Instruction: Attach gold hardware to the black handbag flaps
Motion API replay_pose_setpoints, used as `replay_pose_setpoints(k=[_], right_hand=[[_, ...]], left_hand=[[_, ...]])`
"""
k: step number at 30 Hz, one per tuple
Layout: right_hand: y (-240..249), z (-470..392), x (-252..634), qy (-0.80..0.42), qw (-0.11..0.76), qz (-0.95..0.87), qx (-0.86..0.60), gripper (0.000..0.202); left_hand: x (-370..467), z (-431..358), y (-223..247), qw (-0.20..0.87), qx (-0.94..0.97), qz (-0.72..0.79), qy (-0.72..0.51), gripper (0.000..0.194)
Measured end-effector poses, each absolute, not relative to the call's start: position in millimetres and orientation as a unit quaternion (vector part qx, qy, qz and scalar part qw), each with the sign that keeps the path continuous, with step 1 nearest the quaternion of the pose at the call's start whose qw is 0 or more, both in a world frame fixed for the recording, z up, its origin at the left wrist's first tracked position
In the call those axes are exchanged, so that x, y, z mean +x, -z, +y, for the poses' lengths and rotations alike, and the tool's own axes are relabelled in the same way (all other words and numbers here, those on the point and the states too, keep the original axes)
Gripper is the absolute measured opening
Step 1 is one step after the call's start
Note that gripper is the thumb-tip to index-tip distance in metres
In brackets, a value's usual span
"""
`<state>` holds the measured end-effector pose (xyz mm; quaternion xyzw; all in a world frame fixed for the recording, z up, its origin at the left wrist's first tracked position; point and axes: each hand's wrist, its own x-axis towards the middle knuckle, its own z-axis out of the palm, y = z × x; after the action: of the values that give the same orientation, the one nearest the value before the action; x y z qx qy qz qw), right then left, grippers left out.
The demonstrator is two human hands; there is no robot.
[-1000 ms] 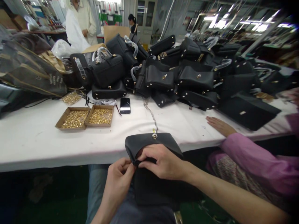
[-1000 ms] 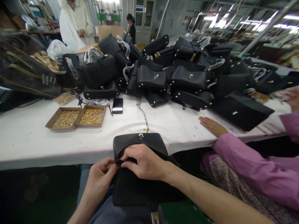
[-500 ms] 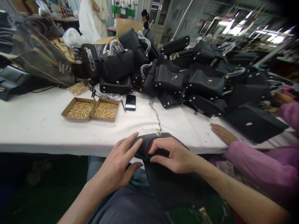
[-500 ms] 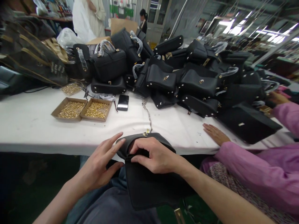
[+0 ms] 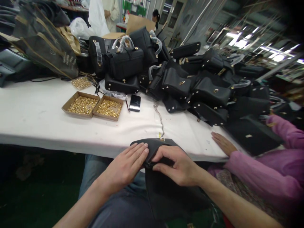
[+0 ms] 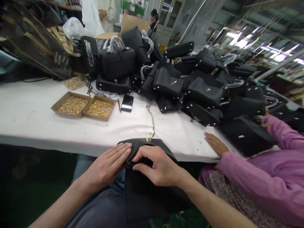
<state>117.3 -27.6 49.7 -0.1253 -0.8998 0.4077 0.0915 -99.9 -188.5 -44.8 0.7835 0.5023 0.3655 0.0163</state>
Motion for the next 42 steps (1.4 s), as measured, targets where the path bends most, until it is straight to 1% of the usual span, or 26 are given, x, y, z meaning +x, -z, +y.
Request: replay_pose_setpoints(k=[3, 5, 8, 10, 15, 18, 20, 22, 25, 28, 32, 36, 38, 40, 42], right_hand=[[-49.8, -27.0, 112.4, -0.435, 0.101, -0.885, -0.133, 0.011], [-51.3, -26.6, 108.6, -0.474, 0.105, -0.864, -0.134, 0.01], [-50.8, -29.2, 104.5, -0.514, 0.104, -0.84, -0.139, 0.01], [-46.0, -33.2, 103.6, -0.52, 0.1, -0.835, -0.147, 0.012], [-20.7, -44.8, 103.0, -0.54, 0.108, -0.812, -0.193, 0.008], [-6.0, -53.1, 100.3, -0.568, 0.125, -0.776, -0.244, 0.008], [1.8, -61.7, 97.3, -0.584, 0.134, -0.744, -0.296, 0.017], [9.7, -73.6, 93.4, -0.61, 0.141, -0.703, -0.337, 0.026], [26.8, -94.7, 85.6, -0.652, 0.142, -0.66, -0.345, 0.027], [50.1, -114.2, 76.9, -0.668, 0.105, -0.655, -0.338, 0.024], [76.6, -131.8, 68.4, -0.677, -0.012, -0.654, -0.337, 0.025], [88.8, -143.3, 59.8, -0.643, -0.08, -0.714, -0.263, 0.026], [91.5, -150.4, 53.5, -0.634, -0.102, -0.734, -0.221, 0.022], [93.1, -159.9, 46.6, -0.628, -0.114, -0.741, -0.209, 0.018], [94.5, -171.3, 40.7, -0.624, -0.12, -0.738, -0.229, 0.015]], left_hand=[[-92.2, -189.3, 51.4, 0.01, 0.741, 0.528, -0.416, 0.079], [-85.0, -189.8, 55.0, -0.004, 0.699, 0.549, -0.458, 0.077], [-76.2, -192.3, 63.6, 0.01, 0.647, 0.568, -0.508, 0.062], [-74.2, -195.0, 73.2, 0.027, 0.641, 0.565, -0.519, 0.052], [-76.4, -196.9, 100.7, 0.047, 0.651, 0.549, -0.522, 0.042], [-76.8, -194.5, 107.7, 0.084, 0.608, 0.562, -0.554, 0.035], [-78.8, -195.7, 110.1, 0.117, 0.566, 0.58, -0.574, 0.029], [-83.8, -201.9, 114.8, 0.164, 0.523, 0.603, -0.58, 0.024], [-94.1, -222.1, 128.6, 0.253, 0.461, 0.633, -0.568, 0.018], [-97.1, -252.4, 143.5, 0.326, 0.393, 0.656, -0.556, 0.017], [-79.5, -300.4, 156.0, 0.369, 0.314, 0.678, -0.553, 0.019], [-55.2, -343.8, 169.5, 0.366, 0.251, 0.701, -0.559, 0.019], [-47.6, -360.6, 176.3, 0.353, 0.232, 0.705, -0.569, 0.019], [-44.2, -374.5, 180.9, 0.33, 0.233, 0.707, -0.58, 0.018], [-44.0, -386.3, 183.2, 0.303, 0.245, 0.709, -0.587, 0.018]])
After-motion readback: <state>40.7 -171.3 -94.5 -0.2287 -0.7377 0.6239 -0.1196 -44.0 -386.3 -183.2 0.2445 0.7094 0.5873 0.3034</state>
